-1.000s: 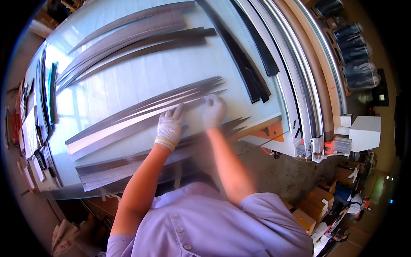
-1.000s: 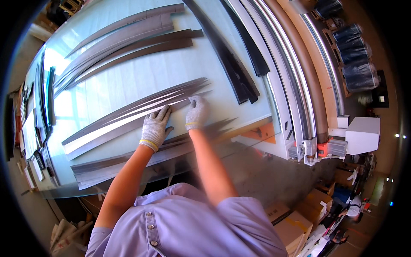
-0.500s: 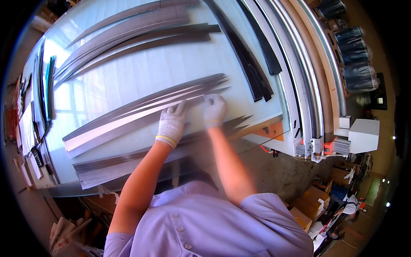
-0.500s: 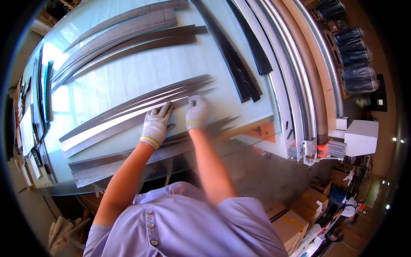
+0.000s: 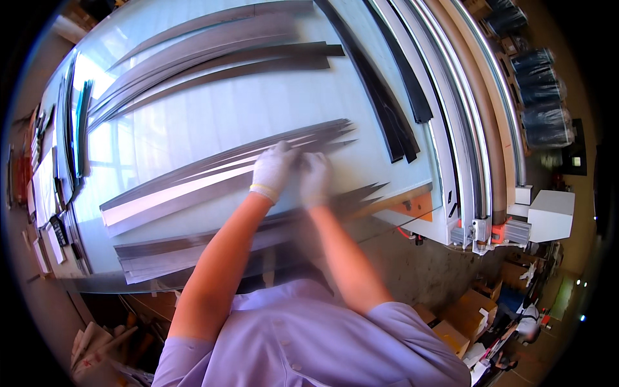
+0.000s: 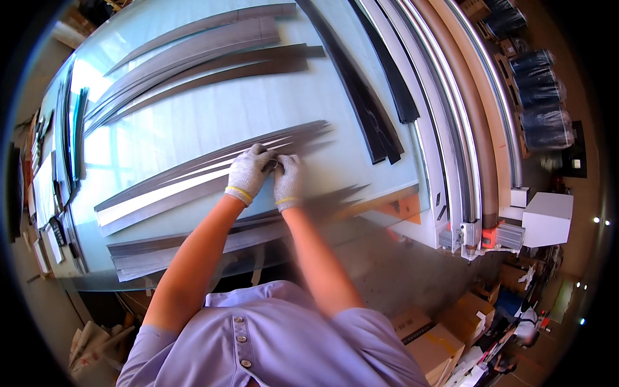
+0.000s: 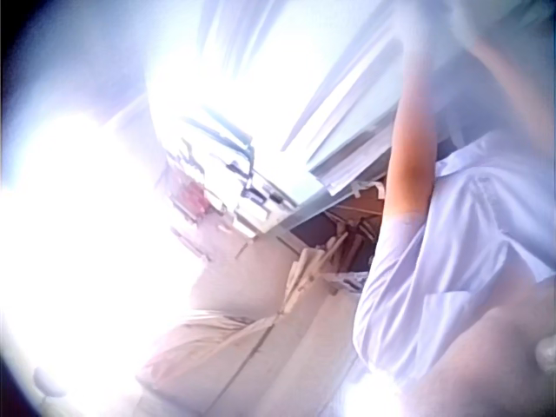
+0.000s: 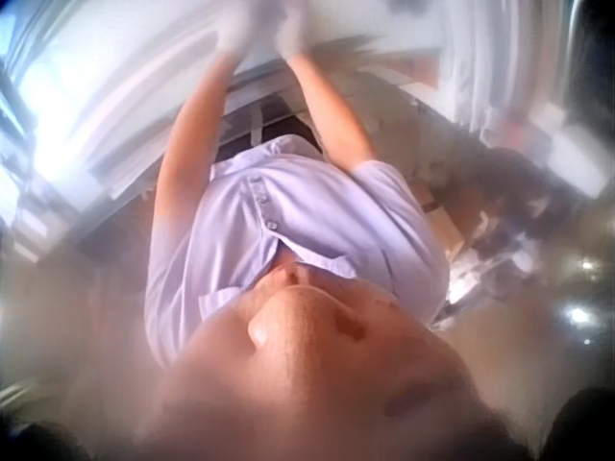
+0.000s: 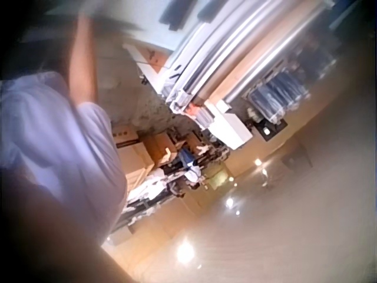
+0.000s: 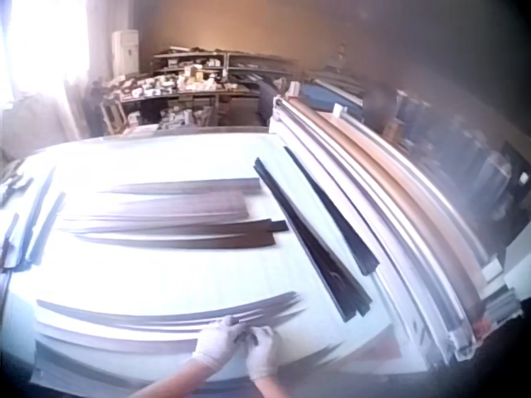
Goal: The person peels and applies narrow strips of protective adhesive film onto several long metal or plastic profiles, pressing each strip down by hand to ensure it is secure.
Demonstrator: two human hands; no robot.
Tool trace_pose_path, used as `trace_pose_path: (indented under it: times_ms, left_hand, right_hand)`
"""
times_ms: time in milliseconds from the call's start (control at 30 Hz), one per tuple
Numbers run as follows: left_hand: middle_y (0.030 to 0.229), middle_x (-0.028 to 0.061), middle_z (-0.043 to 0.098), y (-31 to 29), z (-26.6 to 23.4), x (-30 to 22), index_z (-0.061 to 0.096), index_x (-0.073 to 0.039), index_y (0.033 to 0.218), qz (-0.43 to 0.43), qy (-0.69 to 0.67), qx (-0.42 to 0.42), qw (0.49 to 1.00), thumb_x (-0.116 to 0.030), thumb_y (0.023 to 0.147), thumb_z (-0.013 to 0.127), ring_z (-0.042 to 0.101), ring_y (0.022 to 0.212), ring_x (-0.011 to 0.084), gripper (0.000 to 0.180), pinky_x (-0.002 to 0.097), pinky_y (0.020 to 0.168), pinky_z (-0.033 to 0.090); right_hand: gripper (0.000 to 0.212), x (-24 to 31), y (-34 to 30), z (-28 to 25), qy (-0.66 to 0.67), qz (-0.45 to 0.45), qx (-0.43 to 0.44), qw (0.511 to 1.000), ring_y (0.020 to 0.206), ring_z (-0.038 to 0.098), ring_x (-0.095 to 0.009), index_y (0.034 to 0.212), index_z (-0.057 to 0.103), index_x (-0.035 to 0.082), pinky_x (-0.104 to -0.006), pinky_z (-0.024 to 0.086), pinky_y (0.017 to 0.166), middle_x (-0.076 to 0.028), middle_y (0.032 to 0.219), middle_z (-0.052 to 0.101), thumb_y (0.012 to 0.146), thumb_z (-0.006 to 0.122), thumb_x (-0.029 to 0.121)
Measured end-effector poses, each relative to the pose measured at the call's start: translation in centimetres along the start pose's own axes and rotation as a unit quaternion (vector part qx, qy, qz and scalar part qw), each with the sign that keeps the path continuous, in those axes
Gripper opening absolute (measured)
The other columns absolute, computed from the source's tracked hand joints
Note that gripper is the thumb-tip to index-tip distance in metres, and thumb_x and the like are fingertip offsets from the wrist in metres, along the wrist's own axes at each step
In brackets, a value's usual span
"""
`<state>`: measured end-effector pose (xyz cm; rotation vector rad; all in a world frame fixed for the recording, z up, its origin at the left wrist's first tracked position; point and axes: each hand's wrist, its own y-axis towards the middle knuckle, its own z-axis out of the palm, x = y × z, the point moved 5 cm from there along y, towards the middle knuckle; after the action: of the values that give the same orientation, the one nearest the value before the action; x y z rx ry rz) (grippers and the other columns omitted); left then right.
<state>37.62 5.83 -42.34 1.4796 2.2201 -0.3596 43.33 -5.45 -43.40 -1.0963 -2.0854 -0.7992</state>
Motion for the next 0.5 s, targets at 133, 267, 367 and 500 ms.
trace_pose_path:
  times_ms: [133,267,367,500]
  left_hand:
    - [0.101,0.0101,0.064,0.7,0.7,0.5,0.069,-0.01,0.102,0.046,0.048,-0.035,0.997,-0.019,0.084,0.067,0.064,0.09,0.0348,0.021,0.0457,0.076,0.053]
    - [0.097,0.0089,0.067,-0.6,-1.3,1.8,0.065,-0.006,0.096,-0.066,-0.19,-0.034,0.979,-0.018,0.091,0.063,0.066,0.079,0.025,0.013,0.0367,0.068,0.052]
    - [0.097,0.0073,0.068,-5.3,-5.0,4.0,0.055,-0.007,0.095,-0.18,-0.6,-0.007,0.78,-0.024,0.1,0.056,0.061,0.07,0.0116,0.018,0.025,0.062,0.047]
    - [0.076,0.0042,0.058,-18.9,-14.6,14.3,0.059,-0.006,0.099,-0.286,-0.635,-0.084,0.713,-0.024,0.096,0.06,0.057,0.069,0.0126,0.018,0.0272,0.063,0.048]
  right_hand:
    - [0.015,0.8,0.1,-0.4,-0.02,-0.016,0.037,0.999,0.092,0.061,-0.035,0.095,0.069,0.004,-0.0436,0.049,0.081,-0.014,0.092,0.064,0.081,0.063,0.001]
    - [0.017,0.7,0.0,0.1,-0.028,-0.009,0.06,0.998,0.092,0.061,-0.034,0.097,0.068,0.005,-0.0438,0.049,0.083,-0.015,0.096,0.063,0.082,0.062,0.001]
    - [0.014,0.5,-0.2,0.5,-0.059,-0.042,0.032,0.997,0.091,0.061,-0.034,0.095,0.068,0.005,-0.0438,0.049,0.083,-0.015,0.094,0.064,0.081,0.064,0.005]
    - [0.014,-1.3,-0.4,0.9,-0.109,-0.05,0.013,0.993,0.093,0.06,-0.033,0.095,0.067,0.007,-0.0434,0.047,0.085,-0.013,0.094,0.064,0.081,0.068,0.007]
